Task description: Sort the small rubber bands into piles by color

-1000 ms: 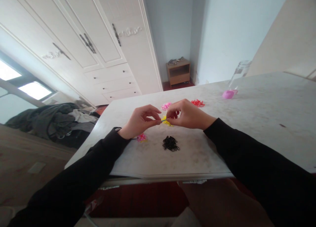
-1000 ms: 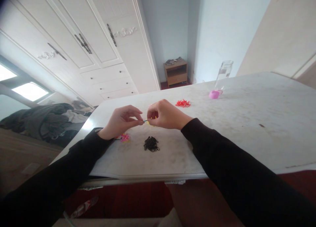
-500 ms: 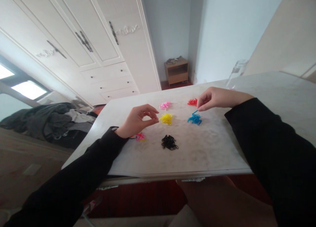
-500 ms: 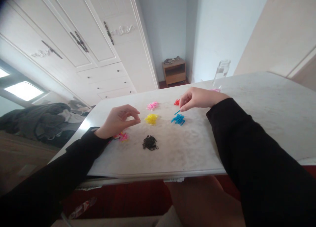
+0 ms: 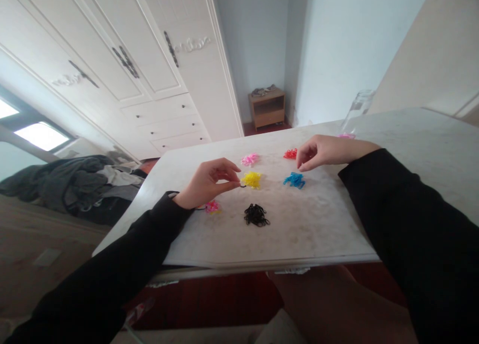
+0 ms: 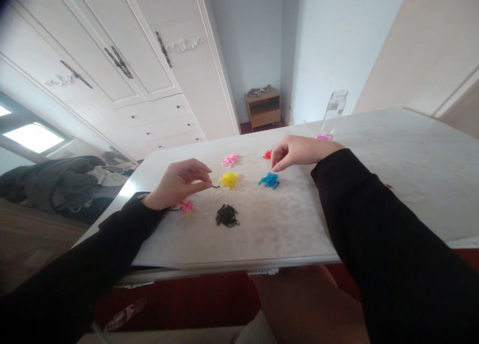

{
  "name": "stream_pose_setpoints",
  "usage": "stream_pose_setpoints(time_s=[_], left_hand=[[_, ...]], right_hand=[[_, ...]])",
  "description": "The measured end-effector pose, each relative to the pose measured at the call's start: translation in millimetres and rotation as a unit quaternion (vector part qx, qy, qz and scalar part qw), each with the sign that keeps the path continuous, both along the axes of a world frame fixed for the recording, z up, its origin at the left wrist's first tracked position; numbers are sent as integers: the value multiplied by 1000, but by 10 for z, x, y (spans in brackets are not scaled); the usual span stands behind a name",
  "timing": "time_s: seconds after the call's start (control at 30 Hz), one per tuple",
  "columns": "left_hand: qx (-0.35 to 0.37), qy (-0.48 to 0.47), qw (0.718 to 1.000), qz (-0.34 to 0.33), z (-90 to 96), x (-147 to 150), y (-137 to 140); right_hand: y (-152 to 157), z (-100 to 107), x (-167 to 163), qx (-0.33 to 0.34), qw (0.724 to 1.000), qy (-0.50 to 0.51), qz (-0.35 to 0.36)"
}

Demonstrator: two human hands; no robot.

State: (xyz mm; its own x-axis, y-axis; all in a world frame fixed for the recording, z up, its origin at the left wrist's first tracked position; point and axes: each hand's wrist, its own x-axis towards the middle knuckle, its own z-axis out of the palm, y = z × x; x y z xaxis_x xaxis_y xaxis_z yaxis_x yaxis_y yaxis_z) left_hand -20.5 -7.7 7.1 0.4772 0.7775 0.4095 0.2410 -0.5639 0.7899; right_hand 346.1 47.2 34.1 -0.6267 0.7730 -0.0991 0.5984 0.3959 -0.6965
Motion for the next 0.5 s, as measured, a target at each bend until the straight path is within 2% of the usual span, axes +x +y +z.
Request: stream_pose_setpoints(time_s=[0.17,0.33,0.5], left_hand=[[-36,4,997,-65,28,2,-35],[-84,5,987,-134,22,26,-93],[-105,20,985,-139,-23,55,-134]], right_hand=[[-22,34,-72,62,995,27,-70],[-43,49,-126,65,995,18,-78],[-42,38,-143,72,994,7,-80]])
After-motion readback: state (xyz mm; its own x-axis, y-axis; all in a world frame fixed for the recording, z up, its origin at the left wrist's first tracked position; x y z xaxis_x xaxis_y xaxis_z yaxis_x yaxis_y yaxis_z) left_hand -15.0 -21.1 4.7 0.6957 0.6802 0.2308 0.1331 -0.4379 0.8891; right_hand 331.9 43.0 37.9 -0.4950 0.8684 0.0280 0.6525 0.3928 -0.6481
